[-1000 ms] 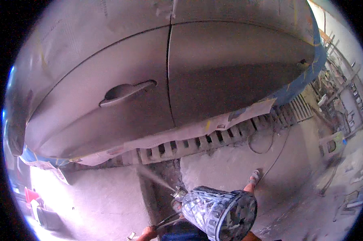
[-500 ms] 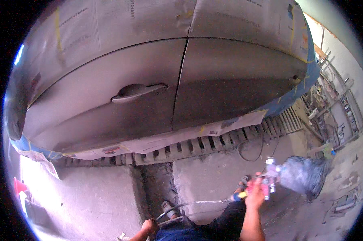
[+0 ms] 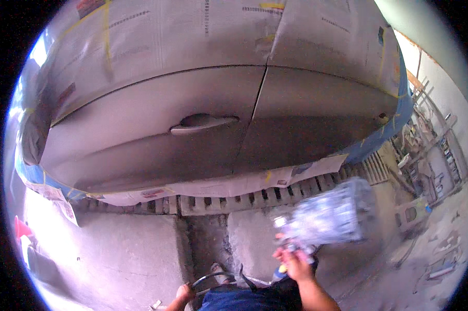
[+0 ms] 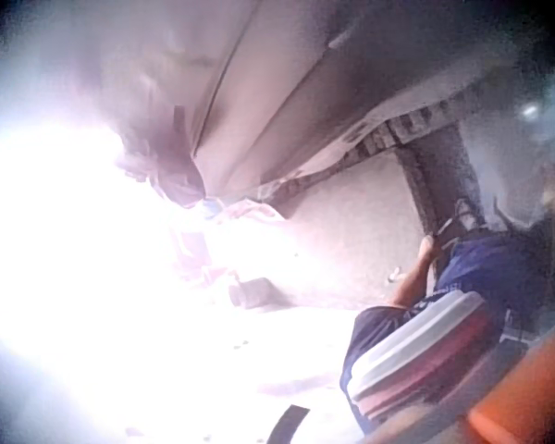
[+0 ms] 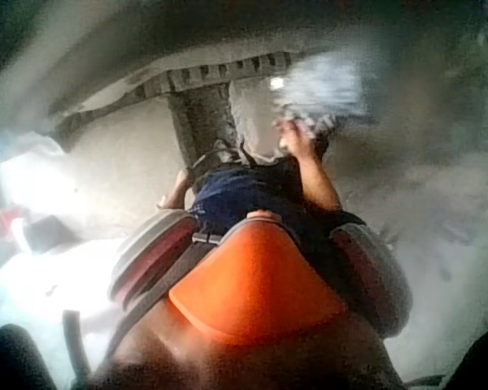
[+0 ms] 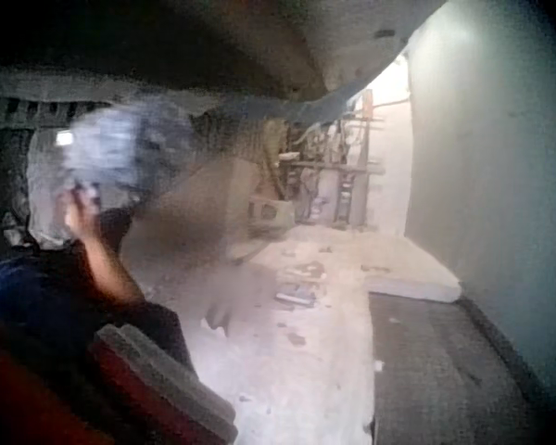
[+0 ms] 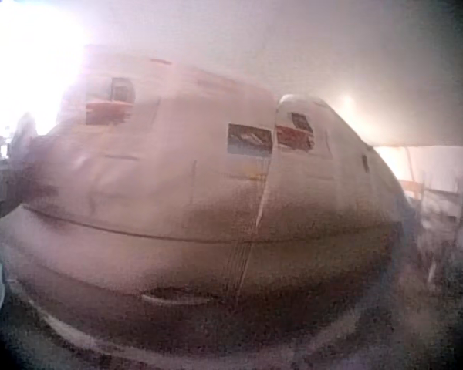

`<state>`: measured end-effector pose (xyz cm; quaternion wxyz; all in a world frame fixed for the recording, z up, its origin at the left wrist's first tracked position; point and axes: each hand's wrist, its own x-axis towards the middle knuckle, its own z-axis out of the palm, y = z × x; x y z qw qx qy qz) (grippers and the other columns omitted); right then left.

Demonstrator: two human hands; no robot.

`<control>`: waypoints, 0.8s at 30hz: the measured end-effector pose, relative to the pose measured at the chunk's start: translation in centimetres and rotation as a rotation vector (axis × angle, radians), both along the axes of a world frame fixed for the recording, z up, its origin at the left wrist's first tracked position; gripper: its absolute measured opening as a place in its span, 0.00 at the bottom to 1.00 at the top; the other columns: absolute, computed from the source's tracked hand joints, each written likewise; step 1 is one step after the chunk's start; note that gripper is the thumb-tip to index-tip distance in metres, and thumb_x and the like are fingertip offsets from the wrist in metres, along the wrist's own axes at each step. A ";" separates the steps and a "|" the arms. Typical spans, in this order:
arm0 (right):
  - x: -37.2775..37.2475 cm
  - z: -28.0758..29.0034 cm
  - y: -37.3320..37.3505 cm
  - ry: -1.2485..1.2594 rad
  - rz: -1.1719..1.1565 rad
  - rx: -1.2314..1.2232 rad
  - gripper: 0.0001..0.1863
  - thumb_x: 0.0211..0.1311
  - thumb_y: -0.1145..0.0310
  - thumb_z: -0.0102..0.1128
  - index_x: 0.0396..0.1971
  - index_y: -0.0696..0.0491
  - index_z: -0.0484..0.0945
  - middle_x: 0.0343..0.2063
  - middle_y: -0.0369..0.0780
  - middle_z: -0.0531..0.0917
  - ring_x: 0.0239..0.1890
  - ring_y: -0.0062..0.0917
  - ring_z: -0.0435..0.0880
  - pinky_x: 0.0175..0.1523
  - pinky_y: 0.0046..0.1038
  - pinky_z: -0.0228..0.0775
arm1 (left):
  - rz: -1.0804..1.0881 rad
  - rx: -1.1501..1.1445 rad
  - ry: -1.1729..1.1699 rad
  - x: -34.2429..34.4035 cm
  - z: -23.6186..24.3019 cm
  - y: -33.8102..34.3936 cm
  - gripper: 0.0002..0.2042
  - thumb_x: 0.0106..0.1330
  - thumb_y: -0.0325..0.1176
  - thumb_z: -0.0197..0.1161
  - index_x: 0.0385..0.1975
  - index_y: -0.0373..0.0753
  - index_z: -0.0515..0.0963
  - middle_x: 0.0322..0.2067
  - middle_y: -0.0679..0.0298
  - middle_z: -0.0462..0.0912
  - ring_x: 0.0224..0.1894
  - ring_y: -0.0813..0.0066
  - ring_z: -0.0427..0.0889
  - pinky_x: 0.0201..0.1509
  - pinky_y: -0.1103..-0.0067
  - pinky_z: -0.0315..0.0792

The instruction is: The person uses a spray gun to apply paint to the side and rear of a car that is masked with newspaper and plastic sheeting. The person moves around the vehicle to cover different panels and refills the spray gun cup from a larger paint container.

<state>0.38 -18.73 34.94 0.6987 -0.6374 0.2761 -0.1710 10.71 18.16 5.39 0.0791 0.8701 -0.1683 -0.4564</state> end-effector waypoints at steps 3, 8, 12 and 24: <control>-1.6 3.0 -3.7 -0.225 -0.274 -0.030 0.23 0.60 0.61 0.50 0.52 0.56 0.62 0.43 0.40 0.74 0.27 0.17 0.75 0.26 0.19 0.68 | -0.053 -0.009 0.024 1.0 -0.1 -1.4 0.16 0.48 0.36 0.57 0.38 0.38 0.74 0.34 0.48 0.78 0.40 0.53 0.78 0.42 0.66 0.73; -1.8 7.2 -8.1 -0.321 -0.529 -0.308 0.24 0.63 0.56 0.45 0.53 0.56 0.60 0.45 0.38 0.73 0.23 0.18 0.73 0.24 0.20 0.67 | 0.122 -0.157 -0.031 2.8 1.2 -2.1 0.18 0.46 0.35 0.60 0.38 0.37 0.74 0.34 0.49 0.79 0.39 0.53 0.78 0.41 0.66 0.73; 0.8 7.4 -7.5 -0.379 -0.262 -0.170 0.18 0.61 0.61 0.50 0.46 0.55 0.64 0.38 0.40 0.77 0.22 0.17 0.73 0.21 0.20 0.67 | 0.132 -0.157 -0.098 3.7 4.5 -5.0 0.18 0.46 0.37 0.60 0.38 0.39 0.75 0.33 0.49 0.79 0.39 0.55 0.78 0.41 0.66 0.73; 3.1 8.6 -12.1 -0.193 0.179 -0.204 0.11 0.62 0.66 0.48 0.39 0.57 0.69 0.22 0.38 0.75 0.22 0.19 0.73 0.27 0.21 0.66 | 0.147 -0.045 -0.080 1.4 13.4 -10.9 0.10 0.52 0.33 0.54 0.32 0.37 0.74 0.31 0.49 0.79 0.37 0.53 0.78 0.38 0.64 0.73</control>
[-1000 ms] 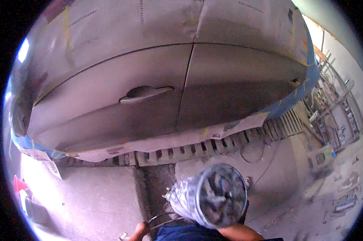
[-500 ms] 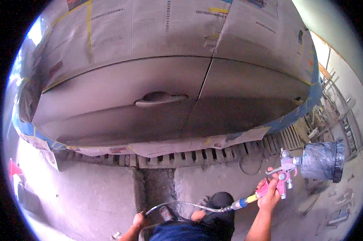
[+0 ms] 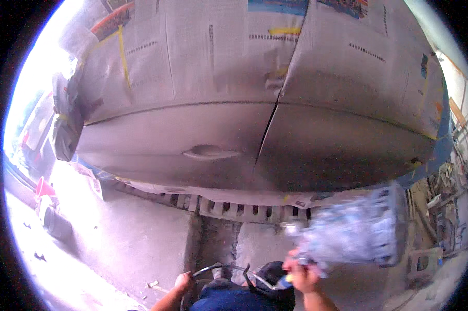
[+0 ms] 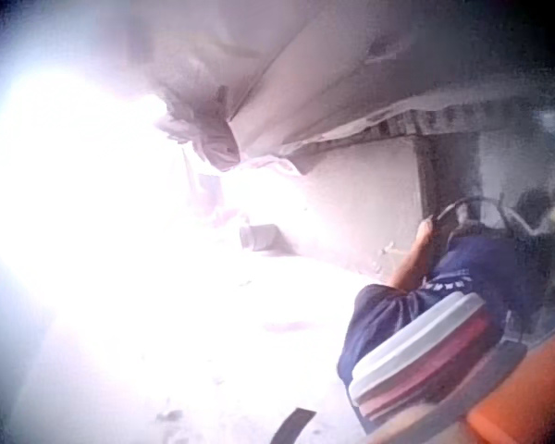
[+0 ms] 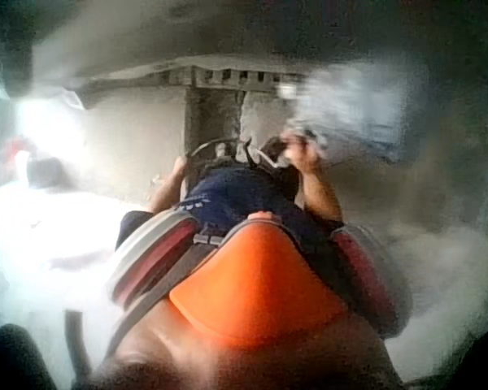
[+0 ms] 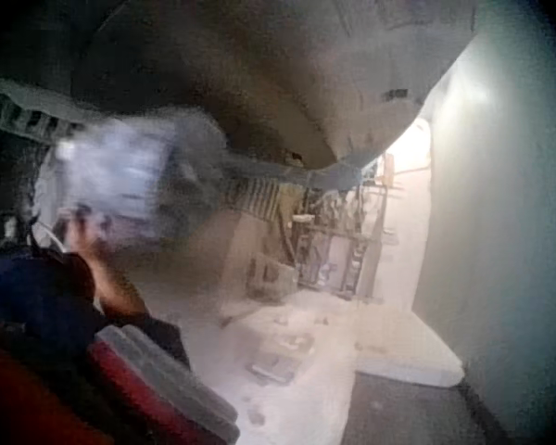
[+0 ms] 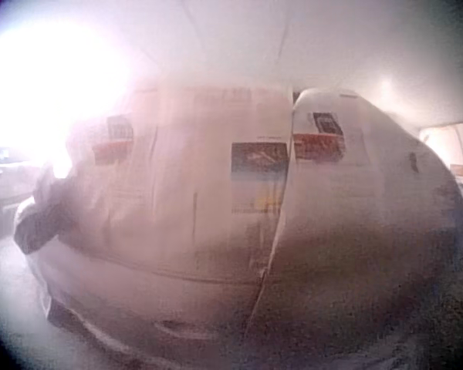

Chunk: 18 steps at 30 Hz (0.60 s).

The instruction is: The person uses a spray gun to apply paint to the side and rear of a car that is masked with newspaper and plastic sheeting. The person moves around the vehicle to cover different panels and refills the spray gun cup from a larger paint container.

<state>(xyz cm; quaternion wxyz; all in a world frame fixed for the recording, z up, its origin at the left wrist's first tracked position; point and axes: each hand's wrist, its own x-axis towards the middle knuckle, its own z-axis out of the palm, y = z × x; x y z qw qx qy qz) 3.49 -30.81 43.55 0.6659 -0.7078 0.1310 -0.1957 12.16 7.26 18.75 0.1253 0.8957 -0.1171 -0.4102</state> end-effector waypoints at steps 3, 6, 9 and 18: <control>-2.9 5.8 -3.4 0.164 -0.344 0.106 0.17 0.63 0.65 0.47 0.48 0.57 0.65 0.17 0.32 0.72 0.20 0.15 0.69 0.25 0.17 0.63 | 0.019 -0.008 -0.029 -1.6 7.4 -2.7 0.10 0.53 0.34 0.54 0.33 0.39 0.74 0.31 0.50 0.79 0.37 0.54 0.78 0.39 0.64 0.73; -4.9 8.4 -4.7 0.086 -0.609 0.112 0.19 0.64 0.62 0.45 0.51 0.55 0.63 0.23 0.32 0.73 0.20 0.13 0.68 0.23 0.15 0.60 | 0.014 -0.097 -0.027 -2.4 7.1 -2.1 0.11 0.53 0.35 0.53 0.36 0.41 0.74 0.32 0.51 0.79 0.37 0.54 0.78 0.40 0.65 0.73; -5.3 11.1 -4.5 0.087 -0.720 -0.069 0.18 0.65 0.60 0.43 0.51 0.52 0.64 0.36 0.35 0.75 0.22 0.13 0.69 0.24 0.15 0.61 | -0.046 -0.177 -0.010 -1.8 7.2 -0.7 0.14 0.52 0.37 0.54 0.38 0.42 0.75 0.33 0.51 0.79 0.38 0.54 0.78 0.41 0.64 0.72; 2.9 16.2 6.9 0.275 -0.392 0.002 0.16 0.63 0.56 0.46 0.39 0.53 0.72 0.17 0.34 0.74 0.16 0.14 0.70 0.21 0.15 0.59 | 0.018 -0.157 0.023 5.2 6.3 11.2 0.17 0.49 0.42 0.60 0.40 0.46 0.76 0.35 0.54 0.79 0.40 0.56 0.77 0.43 0.66 0.71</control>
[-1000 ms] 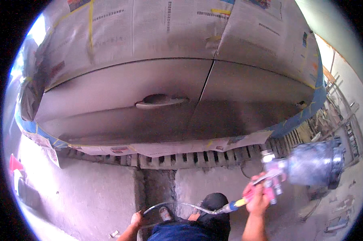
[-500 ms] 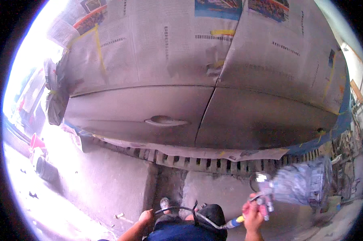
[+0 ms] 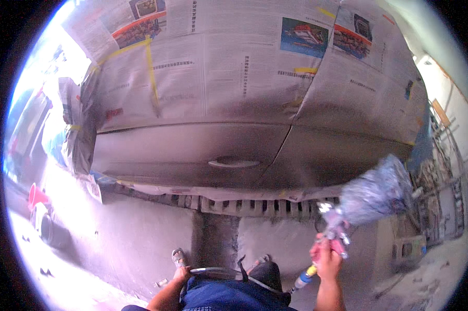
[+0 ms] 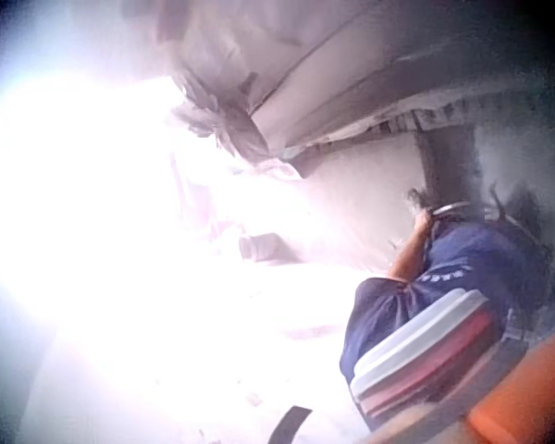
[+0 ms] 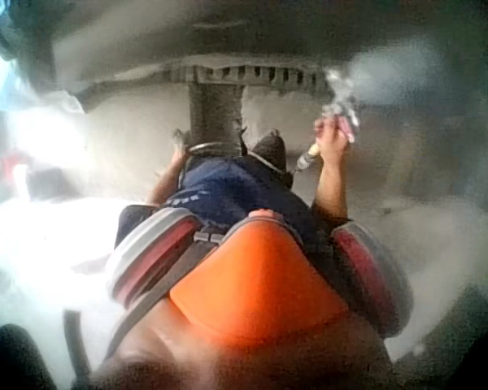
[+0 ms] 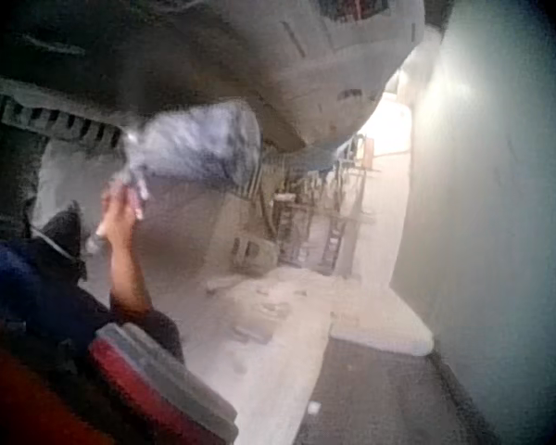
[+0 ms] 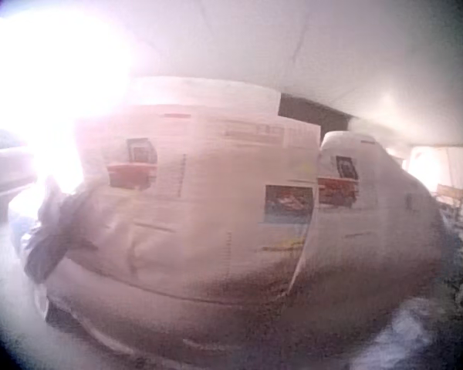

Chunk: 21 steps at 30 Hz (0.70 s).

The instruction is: The person uses a spray gun to apply paint to the side and rear of a car that is masked with newspaper and plastic sheeting. The person moves around the vehicle to cover different panels and refills the spray gun cup from a larger paint container.

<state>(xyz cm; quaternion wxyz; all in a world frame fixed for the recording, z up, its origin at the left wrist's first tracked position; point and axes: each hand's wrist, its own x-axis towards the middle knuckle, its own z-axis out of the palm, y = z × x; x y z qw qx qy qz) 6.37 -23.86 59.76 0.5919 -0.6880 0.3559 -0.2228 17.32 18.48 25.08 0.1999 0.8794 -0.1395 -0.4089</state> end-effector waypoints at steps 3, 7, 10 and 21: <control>3.7 -0.7 8.0 -0.068 0.278 0.193 0.14 0.62 0.61 0.50 0.39 0.56 0.73 0.17 0.33 0.74 0.18 0.13 0.69 0.21 0.16 0.60 | 0.001 0.019 -0.025 3.0 0.6 5.1 0.16 0.51 0.42 0.58 0.38 0.45 0.77 0.33 0.53 0.79 0.39 0.57 0.78 0.40 0.67 0.72; 9.1 1.6 15.0 -0.066 0.531 0.396 0.14 0.60 0.60 0.53 0.37 0.57 0.73 0.18 0.33 0.75 0.18 0.14 0.70 0.21 0.16 0.61 | -0.032 0.049 0.067 5.7 4.9 8.1 0.17 0.51 0.46 0.59 0.39 0.45 0.78 0.33 0.52 0.79 0.39 0.57 0.79 0.43 0.68 0.72; 12.1 4.2 15.7 -0.123 0.416 0.458 0.20 0.60 0.54 0.51 0.36 0.58 0.73 0.16 0.37 0.75 0.15 0.17 0.71 0.20 0.17 0.63 | -0.073 0.049 0.035 7.2 3.0 13.2 0.16 0.52 0.44 0.60 0.39 0.45 0.78 0.33 0.50 0.79 0.38 0.56 0.79 0.40 0.67 0.72; -0.6 13.5 2.1 -0.103 -0.649 -0.066 0.16 0.59 0.51 0.52 0.35 0.49 0.72 0.15 0.34 0.74 0.12 0.16 0.70 0.13 0.18 0.61 | -0.150 -0.076 0.084 8.5 2.9 7.4 0.13 0.56 0.35 0.50 0.40 0.44 0.75 0.35 0.46 0.77 0.39 0.52 0.78 0.43 0.65 0.71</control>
